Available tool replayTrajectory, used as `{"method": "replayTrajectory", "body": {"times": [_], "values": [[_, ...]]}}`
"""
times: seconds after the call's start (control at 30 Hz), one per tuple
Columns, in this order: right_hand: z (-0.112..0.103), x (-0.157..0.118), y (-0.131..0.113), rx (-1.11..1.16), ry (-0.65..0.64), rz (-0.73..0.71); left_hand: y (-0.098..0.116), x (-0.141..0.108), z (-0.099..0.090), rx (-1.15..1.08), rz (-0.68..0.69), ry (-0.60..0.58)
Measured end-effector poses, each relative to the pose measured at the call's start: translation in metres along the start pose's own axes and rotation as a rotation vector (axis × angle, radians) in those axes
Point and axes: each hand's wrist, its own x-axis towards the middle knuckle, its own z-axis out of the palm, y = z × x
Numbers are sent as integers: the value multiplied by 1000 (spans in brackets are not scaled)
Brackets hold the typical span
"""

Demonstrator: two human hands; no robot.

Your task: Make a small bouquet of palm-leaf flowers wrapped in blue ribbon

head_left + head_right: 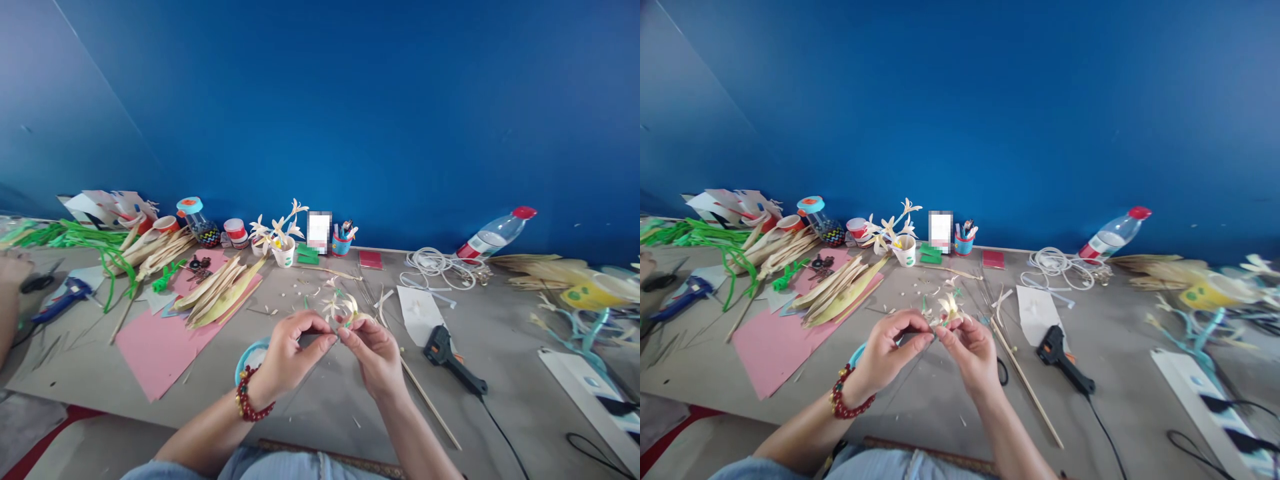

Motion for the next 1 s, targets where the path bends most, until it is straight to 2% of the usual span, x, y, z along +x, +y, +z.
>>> {"method": "replayTrajectory", "body": {"times": [0.1, 0.23, 0.43, 0.67, 0.8, 0.9, 1.0], "values": [[-1, 1, 0, -22, -8, -7, -1, 1, -1, 5, -10, 0], [-3, 4, 0, -72, -19, -21, -6, 4, -1, -72, -98, -39], [-6, 7, 4, -157, -43, -40, -11, 7, -3, -79, -107, -152], [-2, 9, 9, -189, 13, -22, -8, 4, 1, 126, 34, -48], [3, 9, 12, -158, 99, -25, -7, 1, 4, 237, 89, -4], [4, 7, 11, -151, 117, -31, -8, 1, 5, 187, 74, -6], [3, 5, 6, -138, 42, 17, -10, 3, 5, 21, 2, -43]]}}
